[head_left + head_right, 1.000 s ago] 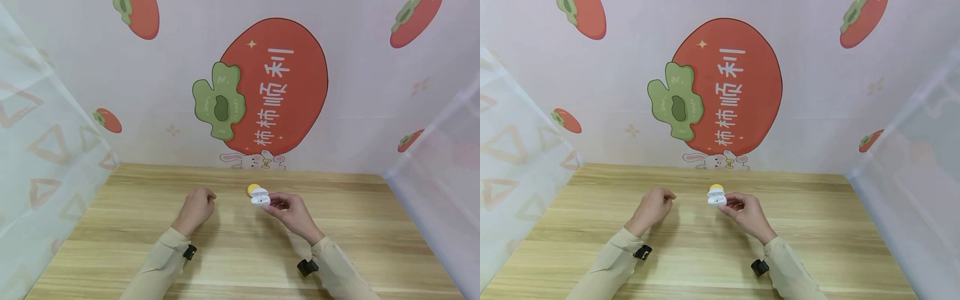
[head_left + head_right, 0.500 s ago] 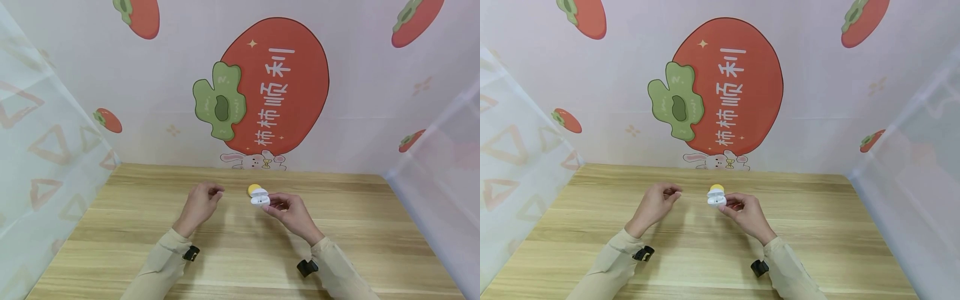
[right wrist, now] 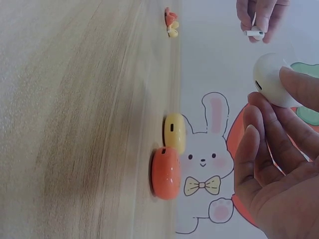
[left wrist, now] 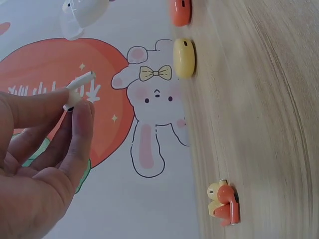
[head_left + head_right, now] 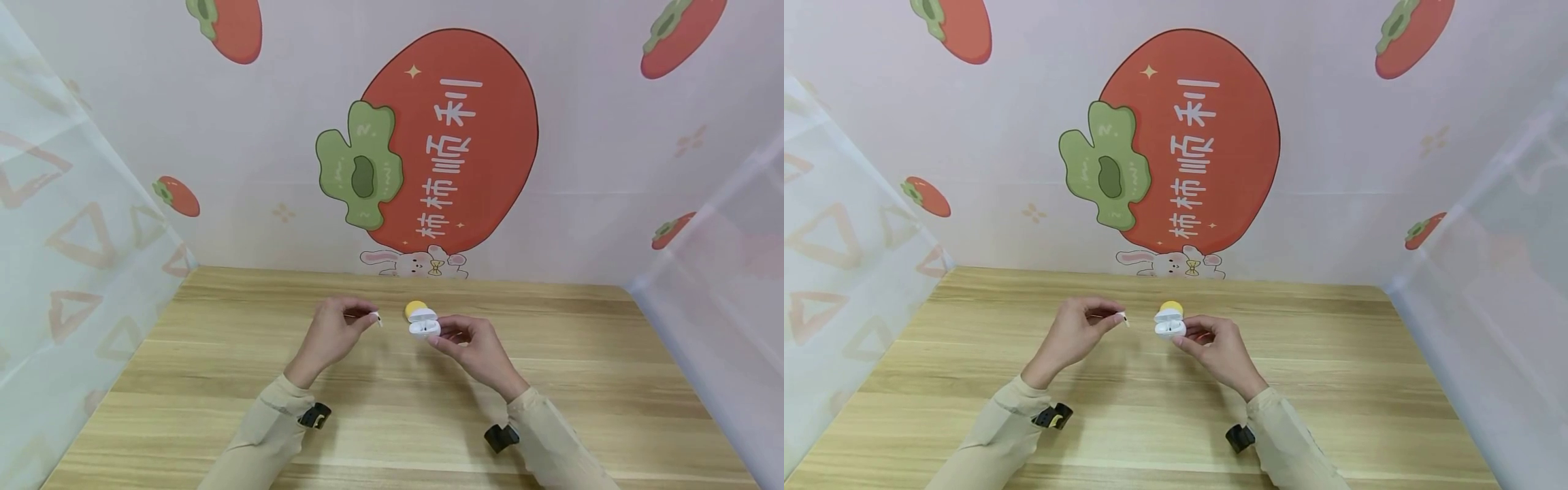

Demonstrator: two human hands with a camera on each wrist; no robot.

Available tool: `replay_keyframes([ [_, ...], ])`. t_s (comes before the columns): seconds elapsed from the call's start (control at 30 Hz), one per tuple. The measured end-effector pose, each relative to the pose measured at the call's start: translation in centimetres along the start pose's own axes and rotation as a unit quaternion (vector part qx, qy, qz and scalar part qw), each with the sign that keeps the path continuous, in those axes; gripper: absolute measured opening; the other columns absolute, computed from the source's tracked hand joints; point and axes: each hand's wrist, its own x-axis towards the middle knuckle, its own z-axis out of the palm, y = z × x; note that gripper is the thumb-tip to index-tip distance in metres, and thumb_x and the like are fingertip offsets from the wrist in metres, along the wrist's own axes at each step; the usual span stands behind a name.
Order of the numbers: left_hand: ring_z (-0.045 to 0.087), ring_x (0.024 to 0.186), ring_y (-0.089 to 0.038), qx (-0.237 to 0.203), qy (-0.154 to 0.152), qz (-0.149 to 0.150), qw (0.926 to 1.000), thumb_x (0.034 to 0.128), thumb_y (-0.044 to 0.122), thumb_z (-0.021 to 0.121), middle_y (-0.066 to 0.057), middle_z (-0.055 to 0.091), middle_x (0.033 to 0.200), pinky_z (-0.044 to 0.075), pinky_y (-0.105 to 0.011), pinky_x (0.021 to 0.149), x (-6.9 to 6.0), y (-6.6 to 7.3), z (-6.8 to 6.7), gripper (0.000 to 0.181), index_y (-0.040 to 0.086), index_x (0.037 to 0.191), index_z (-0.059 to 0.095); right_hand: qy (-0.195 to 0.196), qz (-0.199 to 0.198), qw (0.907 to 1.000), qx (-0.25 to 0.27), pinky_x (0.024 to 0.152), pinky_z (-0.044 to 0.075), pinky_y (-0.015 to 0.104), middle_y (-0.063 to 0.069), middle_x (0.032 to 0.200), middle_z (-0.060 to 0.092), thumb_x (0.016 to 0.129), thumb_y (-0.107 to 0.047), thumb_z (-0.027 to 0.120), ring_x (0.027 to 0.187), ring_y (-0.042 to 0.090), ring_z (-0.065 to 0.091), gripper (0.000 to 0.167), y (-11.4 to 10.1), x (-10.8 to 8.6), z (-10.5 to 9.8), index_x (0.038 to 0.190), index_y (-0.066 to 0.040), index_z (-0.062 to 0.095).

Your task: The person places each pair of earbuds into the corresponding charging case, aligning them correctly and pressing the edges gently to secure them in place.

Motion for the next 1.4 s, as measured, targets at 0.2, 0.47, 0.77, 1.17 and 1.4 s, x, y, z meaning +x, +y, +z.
replay_keyframes([
  [0.2,0.071,0.078,-0.013,-0.016,-0.009,-0.012,0.9998,0.0866,0.003,0.08,-0.002,0.074,0.089,0.059,-0.028,0.072,0.0,0.2,0.1,0.01,0.005,0.096,0.077,0.0,0.003,1.0,-0.002,0.075,0.055,0.027,0.005,0.103,0.073,0.088,-0.018,0.081,0.087,0.019,0.065,0.028,-0.1,-0.1,-0.1,0.112,-0.004,0.075],
  [0.47,0.069,0.077,-0.012,-0.026,-0.017,-0.01,0.9995,0.087,0.001,0.079,-0.003,0.074,0.092,0.059,-0.027,0.071,0.0,0.4,0.1,0.012,0.005,0.098,0.078,-0.001,-0.003,1.0,-0.004,0.076,0.056,0.028,0.005,0.102,0.073,0.088,-0.018,0.081,0.087,0.019,0.065,0.028,-0.1,-0.1,-0.2,0.112,-0.004,0.075],
  [0.77,0.072,0.082,-0.016,-0.049,-0.022,0.018,0.9984,0.0863,-0.004,0.077,-0.006,0.076,0.096,0.059,-0.028,0.074,0.1,0.6,0.2,0.014,0.004,0.098,0.079,-0.001,-0.005,1.0,-0.006,0.076,0.056,0.027,0.005,0.101,0.073,0.089,-0.017,0.081,0.086,0.018,0.065,0.028,-0.1,-0.2,-0.2,0.113,-0.004,0.075],
  [1.17,0.071,0.079,-0.015,-0.066,-0.035,0.027,0.9969,0.0857,-0.001,0.079,-0.005,0.075,0.093,0.059,-0.027,0.074,0.0,1.2,0.5,0.011,0.003,0.096,0.077,-0.005,-0.001,1.0,-0.001,0.075,0.056,0.028,0.005,0.102,0.073,0.089,-0.018,0.081,0.086,0.019,0.066,0.029,-0.1,-0.2,-0.2,0.113,-0.004,0.075],
  [1.4,0.069,0.079,-0.013,-0.065,-0.049,0.029,0.9962,0.0866,0.0,0.079,-0.002,0.074,0.092,0.059,-0.028,0.075,0.0,1.3,0.4,0.012,0.005,0.097,0.078,-0.003,-0.001,1.0,-0.005,0.076,0.056,0.028,0.005,0.101,0.073,0.089,-0.018,0.081,0.086,0.019,0.066,0.028,-0.1,-0.1,-0.2,0.112,-0.004,0.075],
])
